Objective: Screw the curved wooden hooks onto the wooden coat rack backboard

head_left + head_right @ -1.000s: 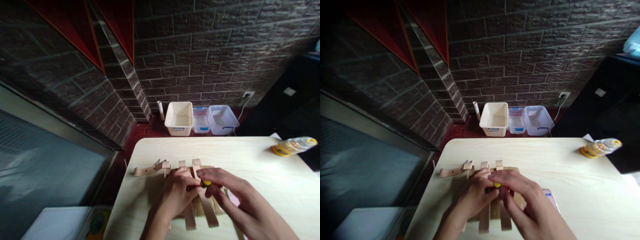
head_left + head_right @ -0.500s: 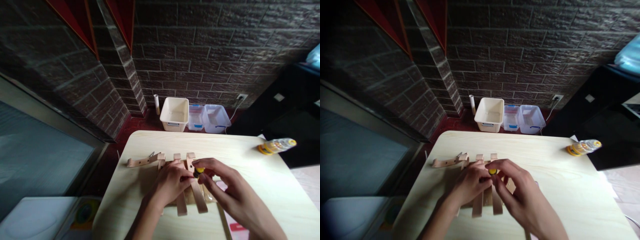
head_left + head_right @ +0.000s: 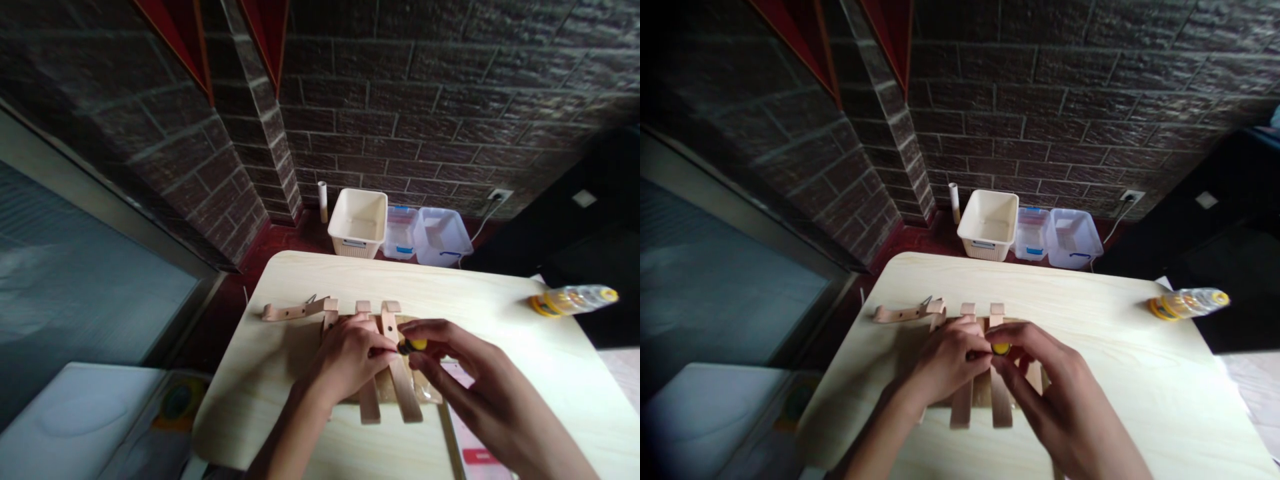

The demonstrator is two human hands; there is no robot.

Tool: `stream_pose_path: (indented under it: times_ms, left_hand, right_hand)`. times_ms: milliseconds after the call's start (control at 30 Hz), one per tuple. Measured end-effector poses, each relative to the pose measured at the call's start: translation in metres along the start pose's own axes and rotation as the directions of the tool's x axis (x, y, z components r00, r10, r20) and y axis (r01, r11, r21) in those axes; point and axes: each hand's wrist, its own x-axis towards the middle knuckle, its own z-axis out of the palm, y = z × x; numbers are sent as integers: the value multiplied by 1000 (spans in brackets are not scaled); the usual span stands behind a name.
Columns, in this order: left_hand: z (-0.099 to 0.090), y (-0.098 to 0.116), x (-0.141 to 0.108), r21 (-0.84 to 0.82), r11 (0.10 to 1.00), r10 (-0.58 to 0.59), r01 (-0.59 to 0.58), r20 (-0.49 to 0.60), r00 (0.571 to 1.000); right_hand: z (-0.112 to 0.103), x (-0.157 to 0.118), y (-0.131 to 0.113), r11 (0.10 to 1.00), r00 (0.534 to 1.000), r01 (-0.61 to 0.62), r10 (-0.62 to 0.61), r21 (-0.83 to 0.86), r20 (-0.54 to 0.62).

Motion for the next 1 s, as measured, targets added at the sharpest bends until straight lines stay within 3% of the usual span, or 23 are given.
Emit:
stream_pose_path:
  times_ms: [300, 500, 667, 867, 1000]
  left_hand:
    - [-1, -1, 0, -9, 1000, -5, 5, 7, 1000]
    - [-3, 3, 2, 13, 1000, -5, 5, 30, 1000]
    - [-1, 1, 1, -30, 999, -35, 36, 18, 999]
    - [-1, 0, -1, -36, 998, -41, 41, 4, 999]
    - [-1, 1, -1, -39, 998, -48, 48, 2, 999]
  right_hand:
    - [6, 0, 11, 996, 992, -33, 43, 78, -120]
    - [1, -5, 4, 995, 993, -60, 68, 86, -96]
    - [0, -14, -2, 991, 979, -134, 133, 1, -152]
    - [3, -18, 8, 979, 984, -65, 31, -192, -176]
    - [8, -16, 4, 987, 982, -109, 88, -119, -168]
